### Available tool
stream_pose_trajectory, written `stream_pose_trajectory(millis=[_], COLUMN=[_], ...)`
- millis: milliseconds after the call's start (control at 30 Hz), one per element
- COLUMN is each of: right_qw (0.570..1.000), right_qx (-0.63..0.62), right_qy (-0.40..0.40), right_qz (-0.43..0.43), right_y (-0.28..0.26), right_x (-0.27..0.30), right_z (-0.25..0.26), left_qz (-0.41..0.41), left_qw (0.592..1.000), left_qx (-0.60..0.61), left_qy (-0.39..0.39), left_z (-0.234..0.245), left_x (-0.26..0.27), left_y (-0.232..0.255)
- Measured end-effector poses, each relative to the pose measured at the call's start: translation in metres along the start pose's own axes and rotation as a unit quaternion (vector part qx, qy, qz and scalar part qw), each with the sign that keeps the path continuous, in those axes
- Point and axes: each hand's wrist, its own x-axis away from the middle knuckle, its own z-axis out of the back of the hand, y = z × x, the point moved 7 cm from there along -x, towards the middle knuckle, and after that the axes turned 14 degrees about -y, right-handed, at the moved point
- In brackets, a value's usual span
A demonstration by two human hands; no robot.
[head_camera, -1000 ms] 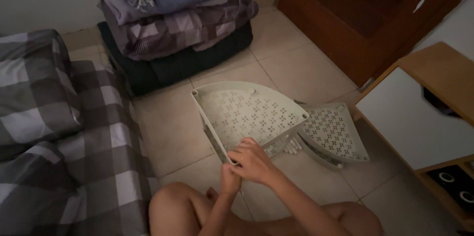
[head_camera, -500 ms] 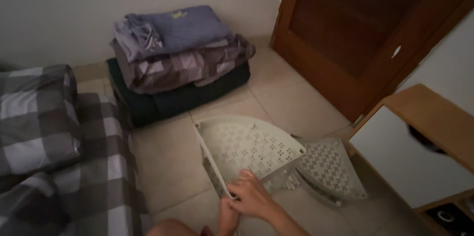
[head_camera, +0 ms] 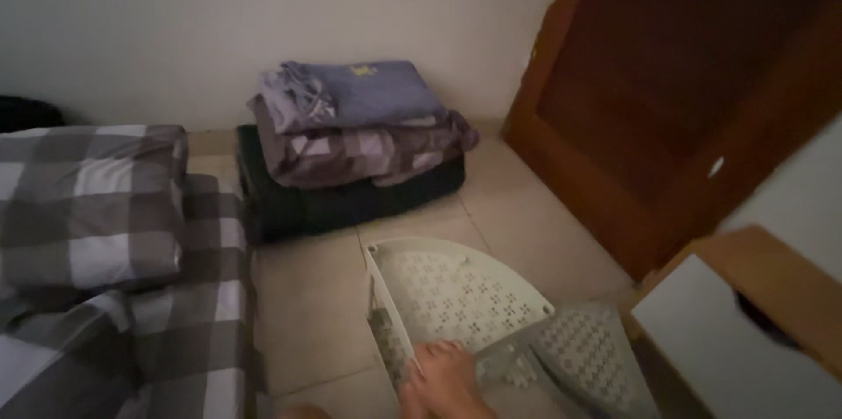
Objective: The person assembles a corner shelf unit by inserting white plastic poles into triangular perforated shelves and stacking them to form a three-tiered structure. They handle the shelves and poles by hand, aligning and securing each tier in sequence.
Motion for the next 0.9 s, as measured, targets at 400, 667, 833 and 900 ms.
stream_pose_trajectory(millis=[400, 667, 833, 900], right_qw=[0.989, 0.989, 0.974, 0.909], right_qx=[-0.078, -0.008, -0.134, -0.294], right_qy=[-0.071, -0.054, 0.182, 0.241], right_qz=[0.100, 0.140, -0.011, -0.170], right_y=[-0.001, -0.020, 0.038, 0.079], right_x=[0.002, 0.013, 0.060, 0.091], right_z=[0.019, 0.052, 0.040, -0.003], left_qz=[0.031, 0.099, 0.173, 0.267], left_qw=[0.994, 0.992, 0.980, 0.958], left_qx=[-0.105, -0.072, -0.050, -0.065], left_qy=[-0.005, -0.043, -0.080, -0.077], left_z=[0.003, 0.002, 0.009, 0.012], left_x=[0.014, 0.011, 0.011, 0.014], left_y=[0.013, 0.002, -0.006, -0.013])
